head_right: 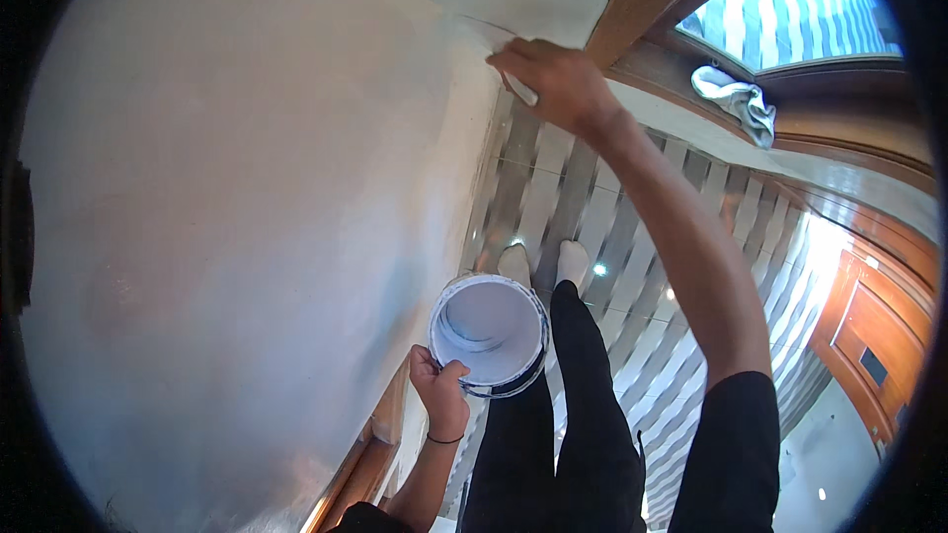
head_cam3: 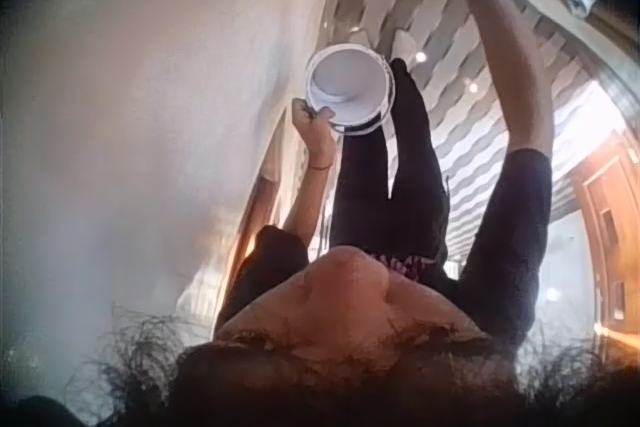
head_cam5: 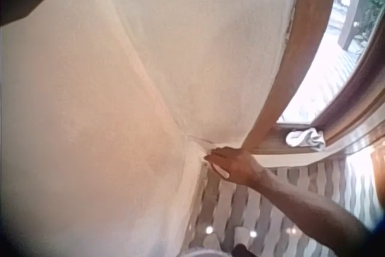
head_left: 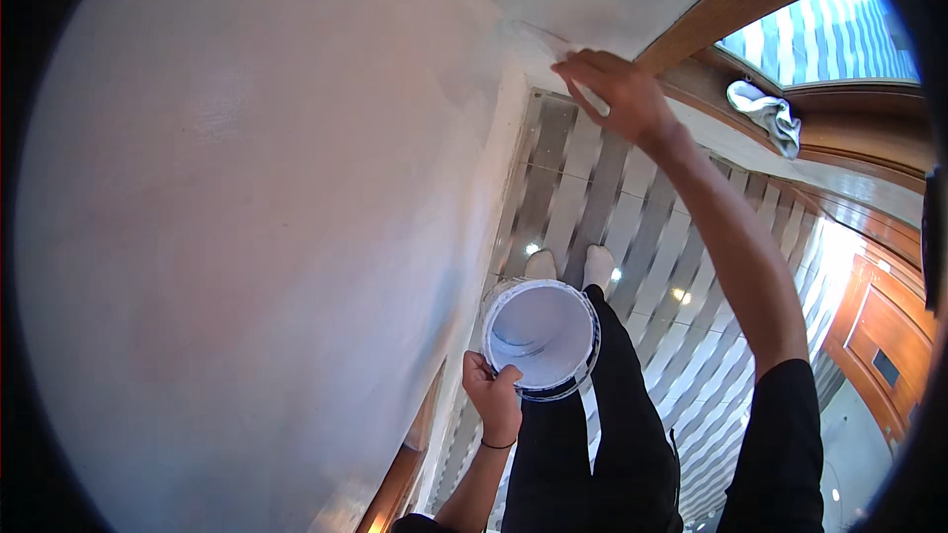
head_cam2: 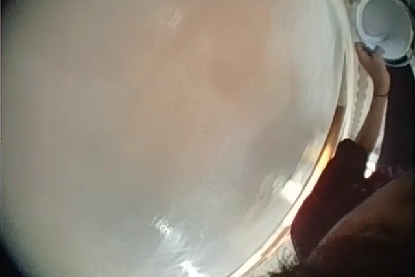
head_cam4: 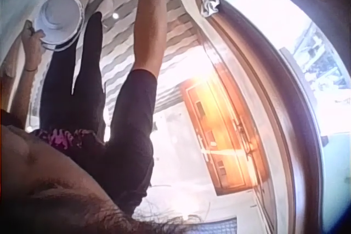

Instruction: Apply white paint to the indoor wall using a brush.

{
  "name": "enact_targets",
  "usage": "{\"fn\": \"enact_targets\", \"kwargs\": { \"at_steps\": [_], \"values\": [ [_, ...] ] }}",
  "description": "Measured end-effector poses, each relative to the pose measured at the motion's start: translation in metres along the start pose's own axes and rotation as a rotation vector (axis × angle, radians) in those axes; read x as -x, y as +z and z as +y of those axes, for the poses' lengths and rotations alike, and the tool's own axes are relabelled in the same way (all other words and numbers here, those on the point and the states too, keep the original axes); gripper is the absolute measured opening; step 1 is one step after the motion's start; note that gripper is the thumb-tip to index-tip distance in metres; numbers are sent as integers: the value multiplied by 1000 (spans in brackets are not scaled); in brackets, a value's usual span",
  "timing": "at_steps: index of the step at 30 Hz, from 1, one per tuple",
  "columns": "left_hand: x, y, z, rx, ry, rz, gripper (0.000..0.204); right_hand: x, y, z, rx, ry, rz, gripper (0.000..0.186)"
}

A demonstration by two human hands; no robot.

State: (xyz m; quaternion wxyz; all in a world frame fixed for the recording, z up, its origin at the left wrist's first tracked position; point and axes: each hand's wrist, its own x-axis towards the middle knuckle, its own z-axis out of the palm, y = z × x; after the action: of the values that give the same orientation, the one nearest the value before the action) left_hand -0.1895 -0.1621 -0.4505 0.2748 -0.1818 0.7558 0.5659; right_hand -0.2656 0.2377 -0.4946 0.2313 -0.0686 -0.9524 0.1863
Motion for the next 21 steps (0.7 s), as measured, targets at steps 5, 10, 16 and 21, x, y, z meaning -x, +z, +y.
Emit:
{"fn": "enact_targets", "kwargs": {
  "at_steps": [5,10,16,21],
  "values": [
    [-1,-2,-1,-10,-5,-21,37,-29,-54,-24,17,-120,67,26],
    [-5,-6,-5,-31,-3,-53,35,-33,-92,-48,95,-232,324,32],
    [-6,-9,0,-35,2,11,38,20,-55,-94,-881,805,606,20],
    [-9,-8,-10,-30,-5,-13,38,61,-22,-103,-1532,1248,836,32]
  ]
}}
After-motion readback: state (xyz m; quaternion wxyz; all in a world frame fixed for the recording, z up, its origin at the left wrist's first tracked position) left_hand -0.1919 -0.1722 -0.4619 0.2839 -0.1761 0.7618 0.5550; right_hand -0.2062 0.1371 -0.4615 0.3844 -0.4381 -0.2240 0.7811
